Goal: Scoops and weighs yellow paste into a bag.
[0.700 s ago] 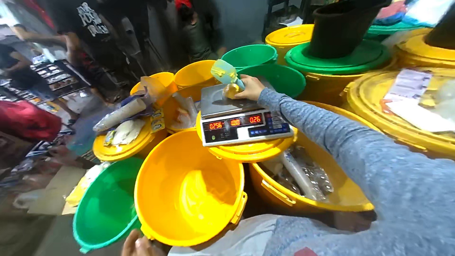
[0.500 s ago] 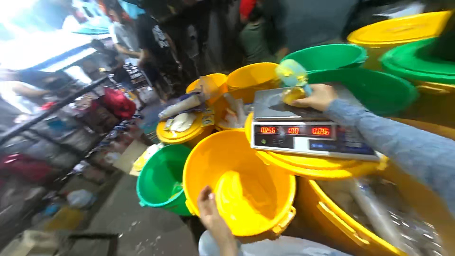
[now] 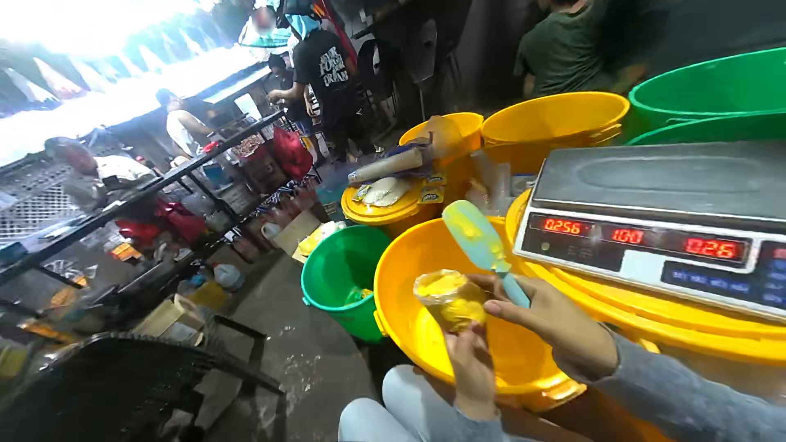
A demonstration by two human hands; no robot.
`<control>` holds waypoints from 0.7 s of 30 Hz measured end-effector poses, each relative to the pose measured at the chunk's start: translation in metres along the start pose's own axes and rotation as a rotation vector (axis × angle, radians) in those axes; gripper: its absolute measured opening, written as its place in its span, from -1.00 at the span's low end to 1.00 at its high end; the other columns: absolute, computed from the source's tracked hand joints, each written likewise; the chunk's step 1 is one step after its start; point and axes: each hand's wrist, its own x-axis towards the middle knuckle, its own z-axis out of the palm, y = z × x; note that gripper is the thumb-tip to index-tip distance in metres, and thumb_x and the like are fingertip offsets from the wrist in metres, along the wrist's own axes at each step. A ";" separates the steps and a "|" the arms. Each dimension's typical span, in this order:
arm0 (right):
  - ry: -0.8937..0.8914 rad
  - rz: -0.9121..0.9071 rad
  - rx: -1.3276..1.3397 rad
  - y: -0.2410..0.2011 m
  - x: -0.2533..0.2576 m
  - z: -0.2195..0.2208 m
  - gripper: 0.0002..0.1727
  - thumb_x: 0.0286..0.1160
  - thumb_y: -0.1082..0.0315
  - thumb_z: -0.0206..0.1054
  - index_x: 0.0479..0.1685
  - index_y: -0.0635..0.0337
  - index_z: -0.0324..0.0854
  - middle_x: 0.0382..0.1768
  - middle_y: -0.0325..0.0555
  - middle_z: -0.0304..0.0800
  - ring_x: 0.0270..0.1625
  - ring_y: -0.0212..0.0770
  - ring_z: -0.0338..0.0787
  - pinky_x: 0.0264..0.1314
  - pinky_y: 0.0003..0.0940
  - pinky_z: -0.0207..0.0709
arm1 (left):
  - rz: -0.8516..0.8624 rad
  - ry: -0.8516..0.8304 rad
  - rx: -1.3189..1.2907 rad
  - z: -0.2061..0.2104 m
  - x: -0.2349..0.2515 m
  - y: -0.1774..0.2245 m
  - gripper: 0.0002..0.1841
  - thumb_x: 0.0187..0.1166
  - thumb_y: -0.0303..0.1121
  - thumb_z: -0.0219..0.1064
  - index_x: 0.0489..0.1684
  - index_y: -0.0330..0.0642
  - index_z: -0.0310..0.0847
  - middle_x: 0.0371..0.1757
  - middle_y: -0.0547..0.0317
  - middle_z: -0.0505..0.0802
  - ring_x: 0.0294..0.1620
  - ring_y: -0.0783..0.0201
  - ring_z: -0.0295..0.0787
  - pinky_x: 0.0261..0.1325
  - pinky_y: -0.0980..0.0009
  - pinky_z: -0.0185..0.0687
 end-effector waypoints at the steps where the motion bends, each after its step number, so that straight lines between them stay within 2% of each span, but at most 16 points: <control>1: -0.057 -0.017 -0.006 0.000 0.000 0.000 -0.46 0.35 -0.10 0.50 0.10 0.16 0.75 0.15 -0.27 0.90 0.11 -0.48 0.83 0.25 -0.49 0.66 | 0.013 0.046 -0.003 -0.011 0.003 0.009 -0.33 0.26 -0.36 0.35 0.44 -0.25 0.19 0.06 0.20 0.78 0.02 0.42 0.81 0.13 0.40 0.77; 2: -0.085 -0.028 -0.030 -0.001 0.001 -0.003 -0.42 0.44 -0.19 0.43 0.12 0.17 0.75 0.12 -0.24 0.91 0.14 -0.41 0.85 0.30 -0.41 0.69 | 0.039 0.078 0.026 -0.020 0.006 0.018 -0.26 0.23 -0.32 0.37 0.49 -0.25 0.16 0.08 0.19 0.77 0.02 0.41 0.81 0.10 0.39 0.78; 3: -0.086 -0.035 -0.070 -0.004 0.002 -0.007 -0.43 0.53 -0.23 0.34 0.04 0.13 0.76 -0.05 -0.28 0.92 -0.01 -0.39 0.88 0.16 -0.37 0.76 | 0.082 0.071 0.047 -0.031 0.009 0.026 -0.22 0.23 -0.31 0.39 0.55 -0.25 0.12 0.13 0.19 0.75 0.07 0.40 0.79 0.14 0.36 0.77; 4: -0.079 -0.030 -0.117 -0.008 0.002 -0.010 -0.49 0.61 -0.25 0.23 -0.13 0.04 0.71 -0.33 -0.38 0.86 -0.30 -0.45 0.84 -0.18 -0.44 0.77 | 0.133 0.058 0.070 -0.041 0.013 0.032 -0.19 0.24 -0.29 0.42 0.57 -0.25 0.10 0.14 0.21 0.76 0.09 0.41 0.79 0.17 0.35 0.77; 5: -0.090 -0.006 -0.151 -0.012 0.003 -0.014 -0.54 0.68 -0.22 0.09 -0.26 -0.05 0.60 -0.56 -0.50 0.68 -0.56 -0.54 0.66 -0.50 -0.56 0.58 | 0.174 0.059 0.095 -0.050 0.016 0.038 -0.16 0.24 -0.26 0.45 0.58 -0.26 0.08 0.13 0.24 0.76 0.09 0.44 0.80 0.17 0.36 0.78; 6: -0.109 0.032 -0.182 -0.014 0.002 -0.019 -0.55 0.71 -0.19 -0.02 -0.28 -0.09 0.55 -0.66 -0.55 0.54 -0.67 -0.58 0.51 -0.64 -0.62 0.41 | 0.195 0.072 0.110 -0.057 0.018 0.042 -0.09 0.22 -0.20 0.46 0.61 -0.25 0.01 0.14 0.25 0.75 0.08 0.45 0.79 0.16 0.37 0.78; 8: -0.163 0.074 -0.283 -0.015 -0.002 -0.028 -0.60 0.72 -0.03 -0.14 -0.13 -0.01 0.53 -0.65 -0.52 0.45 -0.68 -0.60 0.41 -0.63 -0.63 0.32 | 0.219 0.095 0.121 -0.069 0.021 0.048 0.09 0.15 -0.06 0.53 0.71 -0.20 -0.14 0.21 0.22 0.71 0.11 0.44 0.78 0.15 0.38 0.78; 10: -0.199 0.045 -0.341 -0.012 -0.006 -0.029 -0.66 0.75 0.09 -0.12 -0.07 0.04 0.53 -0.59 -0.49 0.47 -0.61 -0.60 0.44 -0.55 -0.63 0.34 | 0.254 0.106 0.168 -0.077 0.026 0.052 0.20 0.06 0.08 0.59 0.72 -0.18 -0.18 0.26 0.20 0.67 0.13 0.43 0.75 0.13 0.36 0.78; 13: -0.257 -0.150 -0.322 -0.005 -0.007 -0.026 -0.65 0.86 0.15 -0.03 0.10 0.14 0.62 -0.43 -0.42 0.62 -0.43 -0.61 0.59 -0.35 -0.66 0.52 | 0.301 0.049 0.191 -0.085 0.029 0.054 0.28 -0.04 0.19 0.69 0.70 -0.18 -0.12 0.29 0.26 0.69 0.15 0.43 0.76 0.12 0.36 0.79; 14: -0.276 -0.183 -0.334 -0.004 -0.006 -0.026 -0.65 0.87 0.17 -0.02 0.13 0.17 0.63 -0.40 -0.41 0.65 -0.40 -0.63 0.60 -0.32 -0.68 0.52 | 0.303 0.032 0.181 -0.088 0.030 0.053 0.28 -0.05 0.20 0.70 0.71 -0.17 -0.07 0.28 0.27 0.72 0.16 0.43 0.77 0.12 0.37 0.79; 17: -0.215 -0.201 -0.417 0.002 -0.002 -0.024 -0.65 0.82 0.15 0.08 0.11 0.17 0.70 -0.47 -0.42 0.63 -0.45 -0.68 0.54 -0.35 -0.71 0.46 | 0.313 -0.009 0.149 -0.094 0.031 0.049 0.21 -0.04 0.21 0.71 0.69 -0.14 0.09 0.25 0.28 0.78 0.15 0.42 0.80 0.14 0.37 0.79; 21: -0.084 -0.217 -0.561 0.011 0.000 -0.024 -0.64 0.66 0.00 0.30 -0.10 0.11 0.79 -0.47 -0.39 0.73 -0.47 -0.68 0.57 -0.37 -0.69 0.49 | 0.332 -0.064 0.180 -0.097 0.032 0.050 0.10 0.06 0.19 0.69 0.66 -0.08 0.17 0.26 0.36 0.79 0.16 0.46 0.80 0.16 0.39 0.80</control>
